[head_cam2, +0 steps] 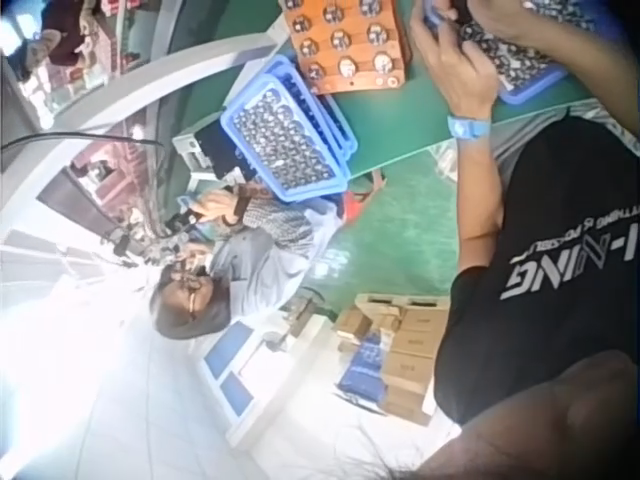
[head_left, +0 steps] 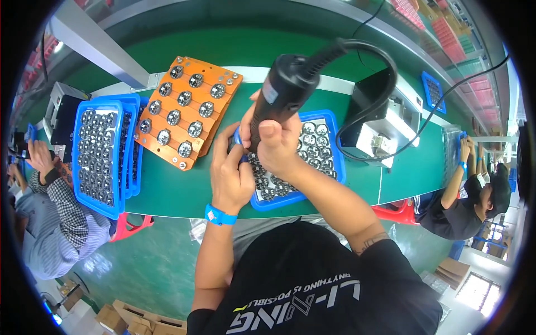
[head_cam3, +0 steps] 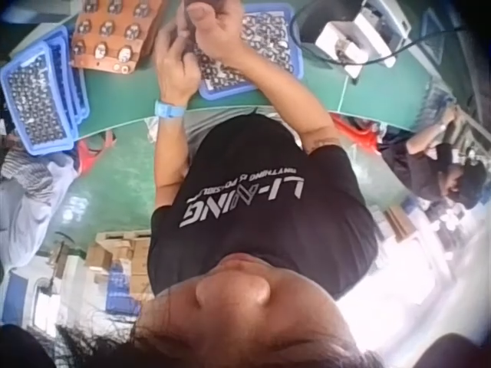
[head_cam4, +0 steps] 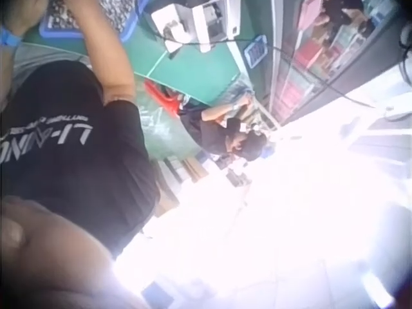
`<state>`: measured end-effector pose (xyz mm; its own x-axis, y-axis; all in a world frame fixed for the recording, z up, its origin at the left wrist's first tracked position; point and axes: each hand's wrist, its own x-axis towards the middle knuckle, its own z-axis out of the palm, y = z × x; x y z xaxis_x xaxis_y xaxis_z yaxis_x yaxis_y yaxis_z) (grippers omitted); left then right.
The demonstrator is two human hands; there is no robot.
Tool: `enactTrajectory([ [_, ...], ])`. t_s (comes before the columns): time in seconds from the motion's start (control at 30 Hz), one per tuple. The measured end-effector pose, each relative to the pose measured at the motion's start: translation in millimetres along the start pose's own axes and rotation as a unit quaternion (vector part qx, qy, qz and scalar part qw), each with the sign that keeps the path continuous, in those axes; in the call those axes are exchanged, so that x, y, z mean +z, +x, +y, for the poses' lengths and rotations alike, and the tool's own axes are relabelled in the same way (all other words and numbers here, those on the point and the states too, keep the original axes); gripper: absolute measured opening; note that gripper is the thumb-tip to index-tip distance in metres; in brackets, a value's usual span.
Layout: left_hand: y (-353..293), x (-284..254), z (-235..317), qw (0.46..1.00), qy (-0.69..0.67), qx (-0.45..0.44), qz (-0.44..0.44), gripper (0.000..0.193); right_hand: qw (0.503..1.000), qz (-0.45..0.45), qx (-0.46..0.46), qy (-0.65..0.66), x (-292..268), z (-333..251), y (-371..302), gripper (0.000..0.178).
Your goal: The person assembles electronic components onto a circuit board by securing them with screws using an electric screwdriver.
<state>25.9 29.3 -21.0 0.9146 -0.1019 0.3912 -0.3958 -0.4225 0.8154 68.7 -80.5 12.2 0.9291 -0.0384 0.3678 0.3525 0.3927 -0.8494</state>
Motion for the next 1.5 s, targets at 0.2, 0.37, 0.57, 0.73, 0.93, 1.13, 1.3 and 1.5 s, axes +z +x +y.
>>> enactTrajectory([
  [0.2, -7, -2, -1, 0.999, -0.028, -0.018, -0.032, 0.033, 0.992, 0.072, -0.085, -0.055, -11, -50, 8, 0.081],
  [0.37, -10, -10, 9, 1.0, 0.001, 0.023, -0.004, 0.024, 0.967, 0.182, -0.135, -0.115, -59, -136, -3, 0.108],
  [0.57, -8, -8, 9, 1.0, 0.004, 0.002, -0.011, 0.013, 0.926, 0.267, -0.167, -0.21, -131, -172, -19, 0.091],
  [0.73, -8, -5, 12, 0.999, 0.0, -0.003, -0.032, 0.005, 0.923, 0.287, -0.168, -0.192, -151, -164, -30, 0.085],
  [0.93, -10, -6, 13, 0.999, 0.002, -0.011, -0.041, 0.005, 0.932, 0.276, -0.204, -0.12, -151, -168, -39, 0.081],
  [1.13, -11, -6, 10, 0.999, 0.024, -0.002, -0.038, 0.006, 0.913, 0.293, -0.165, -0.23, -158, -158, -41, 0.077],
  [1.3, -13, -10, 9, 0.999, 0.027, 0.007, -0.033, 0.006, 0.938, 0.265, -0.107, -0.198, -153, -158, -37, 0.077],
  [1.5, -12, -9, 3, 0.999, 0.008, 0.017, -0.027, 0.007, 0.99, 0.104, -0.095, -0.012, -86, -127, -23, 0.086],
])
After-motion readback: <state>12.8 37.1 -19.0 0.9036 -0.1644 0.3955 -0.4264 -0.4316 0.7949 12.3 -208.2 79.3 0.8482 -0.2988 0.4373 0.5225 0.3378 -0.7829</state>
